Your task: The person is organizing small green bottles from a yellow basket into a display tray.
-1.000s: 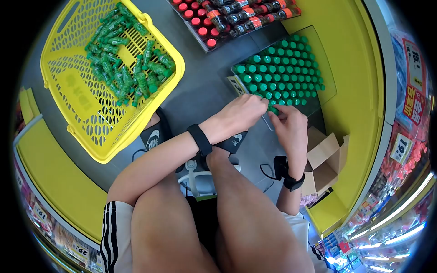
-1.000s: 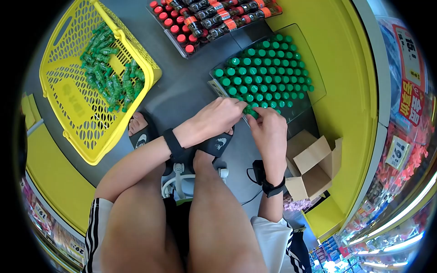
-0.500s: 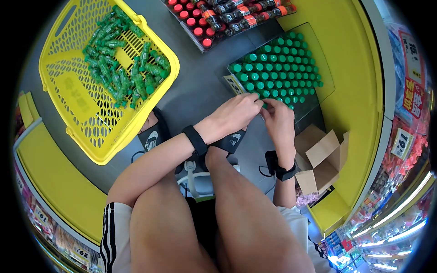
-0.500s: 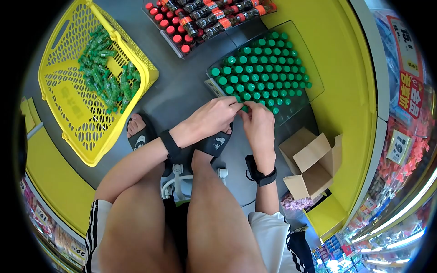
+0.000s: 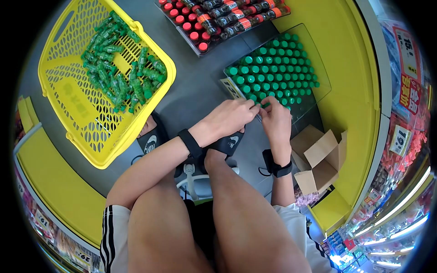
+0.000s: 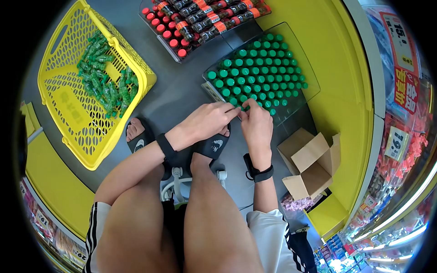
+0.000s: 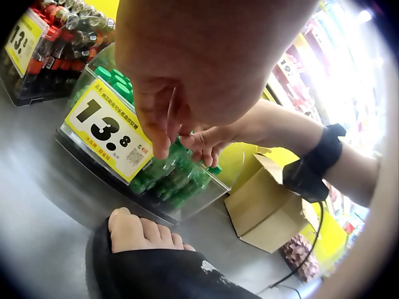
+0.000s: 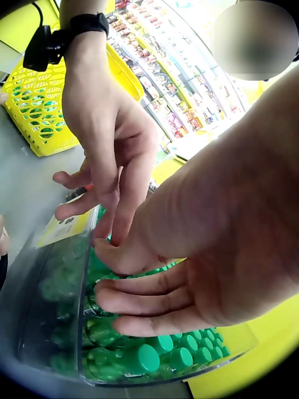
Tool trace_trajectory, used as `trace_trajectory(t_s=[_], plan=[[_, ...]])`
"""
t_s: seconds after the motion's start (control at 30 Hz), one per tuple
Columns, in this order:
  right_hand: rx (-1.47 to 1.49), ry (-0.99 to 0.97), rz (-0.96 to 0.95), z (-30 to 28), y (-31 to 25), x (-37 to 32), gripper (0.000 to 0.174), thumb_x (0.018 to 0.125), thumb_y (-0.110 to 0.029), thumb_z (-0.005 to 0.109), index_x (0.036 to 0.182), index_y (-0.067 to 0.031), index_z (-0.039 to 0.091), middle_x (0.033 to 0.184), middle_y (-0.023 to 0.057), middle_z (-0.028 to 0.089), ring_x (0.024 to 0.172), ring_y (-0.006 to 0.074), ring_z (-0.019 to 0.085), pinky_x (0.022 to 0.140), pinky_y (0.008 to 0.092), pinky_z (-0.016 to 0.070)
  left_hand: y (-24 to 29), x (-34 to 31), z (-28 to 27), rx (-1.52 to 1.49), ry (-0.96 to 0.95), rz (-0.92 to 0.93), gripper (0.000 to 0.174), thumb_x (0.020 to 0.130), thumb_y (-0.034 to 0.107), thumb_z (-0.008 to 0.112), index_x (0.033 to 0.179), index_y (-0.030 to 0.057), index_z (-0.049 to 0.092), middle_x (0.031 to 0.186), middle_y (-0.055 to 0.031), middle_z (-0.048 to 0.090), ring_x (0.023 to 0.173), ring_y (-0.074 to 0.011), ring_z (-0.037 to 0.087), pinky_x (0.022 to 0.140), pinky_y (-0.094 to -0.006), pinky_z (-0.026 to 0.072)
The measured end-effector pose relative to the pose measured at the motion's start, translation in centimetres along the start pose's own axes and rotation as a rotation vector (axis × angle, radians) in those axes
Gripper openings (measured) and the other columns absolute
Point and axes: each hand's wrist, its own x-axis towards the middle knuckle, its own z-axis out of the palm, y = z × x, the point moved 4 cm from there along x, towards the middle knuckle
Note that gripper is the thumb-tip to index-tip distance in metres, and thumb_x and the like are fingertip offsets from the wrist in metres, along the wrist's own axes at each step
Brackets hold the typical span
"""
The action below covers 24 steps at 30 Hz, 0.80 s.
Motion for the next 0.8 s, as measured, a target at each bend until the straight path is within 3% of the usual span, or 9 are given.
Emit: trace_trajectory(t_s=[0.07, 0.27, 0.47, 0.8], plan=[[-0.04, 0.021, 0.004, 0.2, -0.1, -0.1, 0.02, 0.094, -0.013, 0.082, 0.11, -0.0091, 0.071, 0.09, 0.0171, 0.079, 0.088, 0.0429, 0.077, 0.075, 0.0512, 0.0597, 0.2, -0.2, 0.2, 0.094, 0.109, 0.066, 0.067, 0.069, 0.019, 0.093, 0.128, -0.0039, 0.072, 0.104, -0.0083, 0.069, 0.104, -0.0273, 0.074, 0.089, -0.0394, 0.0645], [-0.075, -0.004, 0.049, 0.0, -0.4, -0.1, 0.021, 0.094, -0.015, 0.082, 0.111, -0.0119, 0.071, 0.09, 0.0148, 0.079, 0.091, 0.0417, 0.077, 0.076, 0.0529, 0.0596, 0.7, 0.2, -0.1, 0.227, 0.074, 0.117, 0.059, 0.066, 0.024, 0.092, 0.115, -0.0015, 0.073, 0.103, -0.0058, 0.069, 0.104, -0.0227, 0.072, 0.09, -0.035, 0.0627], [-0.137, 0.031, 0.014, -0.9, -1.2, -0.4, 0.024, 0.091, -0.015, 0.084, 0.112, -0.0133, 0.072, 0.093, 0.0097, 0.08, 0.088, 0.0386, 0.078, 0.073, 0.0503, 0.059, 0.7, -0.2, 0.3, 0.26, 0.084, 0.128, 0.055, 0.067, 0.025, 0.09, 0.112, -0.0018, 0.074, 0.104, -0.0048, 0.068, 0.103, -0.0216, 0.071, 0.095, -0.0361, 0.0604], [-0.154, 0.027, -0.018, -0.7, -1.0, 0.2, 0.027, 0.09, -0.011, 0.083, 0.111, -0.013, 0.066, 0.094, 0.0091, 0.079, 0.089, 0.0383, 0.077, 0.072, 0.051, 0.0582, 0.8, -0.1, 0.4, 0.273, 0.093, 0.116, 0.051, 0.071, 0.023, 0.089, 0.112, -0.0019, 0.073, 0.107, -0.0068, 0.068, 0.103, -0.0236, 0.073, 0.092, -0.0368, 0.0614]])
